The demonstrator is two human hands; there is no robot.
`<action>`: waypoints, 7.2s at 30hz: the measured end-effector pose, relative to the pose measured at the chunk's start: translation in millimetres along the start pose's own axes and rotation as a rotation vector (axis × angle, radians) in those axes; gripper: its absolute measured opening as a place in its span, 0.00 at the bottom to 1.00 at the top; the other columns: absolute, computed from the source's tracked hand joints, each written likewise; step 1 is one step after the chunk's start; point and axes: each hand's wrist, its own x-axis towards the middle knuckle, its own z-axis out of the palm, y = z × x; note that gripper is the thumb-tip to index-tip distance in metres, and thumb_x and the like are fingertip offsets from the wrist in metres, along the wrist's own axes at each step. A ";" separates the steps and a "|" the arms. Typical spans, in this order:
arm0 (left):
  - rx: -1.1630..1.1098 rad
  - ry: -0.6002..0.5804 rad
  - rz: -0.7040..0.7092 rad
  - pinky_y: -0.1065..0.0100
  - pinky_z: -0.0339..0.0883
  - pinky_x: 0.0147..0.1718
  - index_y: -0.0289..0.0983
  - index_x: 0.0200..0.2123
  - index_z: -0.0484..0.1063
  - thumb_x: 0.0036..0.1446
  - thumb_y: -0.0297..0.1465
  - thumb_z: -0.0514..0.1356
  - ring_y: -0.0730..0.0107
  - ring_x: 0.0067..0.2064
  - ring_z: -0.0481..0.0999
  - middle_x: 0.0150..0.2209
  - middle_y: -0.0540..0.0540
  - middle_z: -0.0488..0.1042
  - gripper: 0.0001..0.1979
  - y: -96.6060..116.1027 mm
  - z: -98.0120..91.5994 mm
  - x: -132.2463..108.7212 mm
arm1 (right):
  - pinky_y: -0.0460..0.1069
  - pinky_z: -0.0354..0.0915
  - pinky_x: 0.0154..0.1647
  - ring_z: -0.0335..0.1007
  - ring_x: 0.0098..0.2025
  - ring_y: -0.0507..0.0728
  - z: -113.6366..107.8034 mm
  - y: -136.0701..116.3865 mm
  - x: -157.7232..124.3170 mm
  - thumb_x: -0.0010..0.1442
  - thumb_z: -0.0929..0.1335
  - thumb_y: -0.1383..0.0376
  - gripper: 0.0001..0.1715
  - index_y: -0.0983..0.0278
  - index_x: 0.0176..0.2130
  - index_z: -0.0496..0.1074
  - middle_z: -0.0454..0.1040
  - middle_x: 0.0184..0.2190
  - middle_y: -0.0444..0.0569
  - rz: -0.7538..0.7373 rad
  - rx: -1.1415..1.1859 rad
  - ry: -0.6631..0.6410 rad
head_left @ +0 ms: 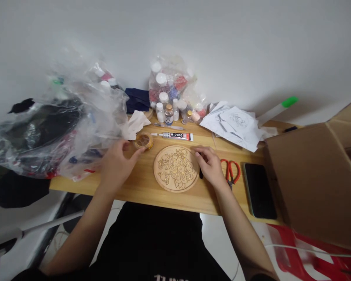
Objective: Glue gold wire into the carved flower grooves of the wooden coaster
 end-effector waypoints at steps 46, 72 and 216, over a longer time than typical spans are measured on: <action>-0.354 -0.450 0.833 0.62 0.61 0.57 0.34 0.53 0.64 0.53 0.32 0.61 0.62 0.56 0.66 0.53 0.42 0.66 0.24 16.7 12.9 72.0 | 0.52 0.67 0.43 0.72 0.41 0.56 23.3 -69.2 94.2 0.60 0.64 0.55 0.23 0.64 0.51 0.68 0.75 0.46 0.52 -0.064 -0.016 -0.406; -0.404 -0.383 0.519 0.56 0.63 0.55 0.39 0.52 0.63 0.49 0.28 0.59 0.60 0.54 0.68 0.52 0.43 0.66 0.24 -49.3 -23.8 -9.6 | 0.47 0.64 0.40 0.70 0.36 0.53 116.3 -134.1 140.2 0.52 0.66 0.74 0.09 0.70 0.34 0.74 0.76 0.32 0.48 0.027 -0.143 -0.702; -0.760 -1.334 0.049 0.72 0.67 0.30 0.32 0.32 0.71 0.53 0.34 0.64 0.77 0.28 0.76 0.29 0.46 0.77 0.10 111.4 64.1 109.7 | 0.47 0.48 0.26 0.70 0.31 0.55 -16.9 -27.9 11.9 0.58 0.64 0.55 0.15 0.62 0.31 0.72 0.78 0.30 0.49 0.372 -0.642 -0.143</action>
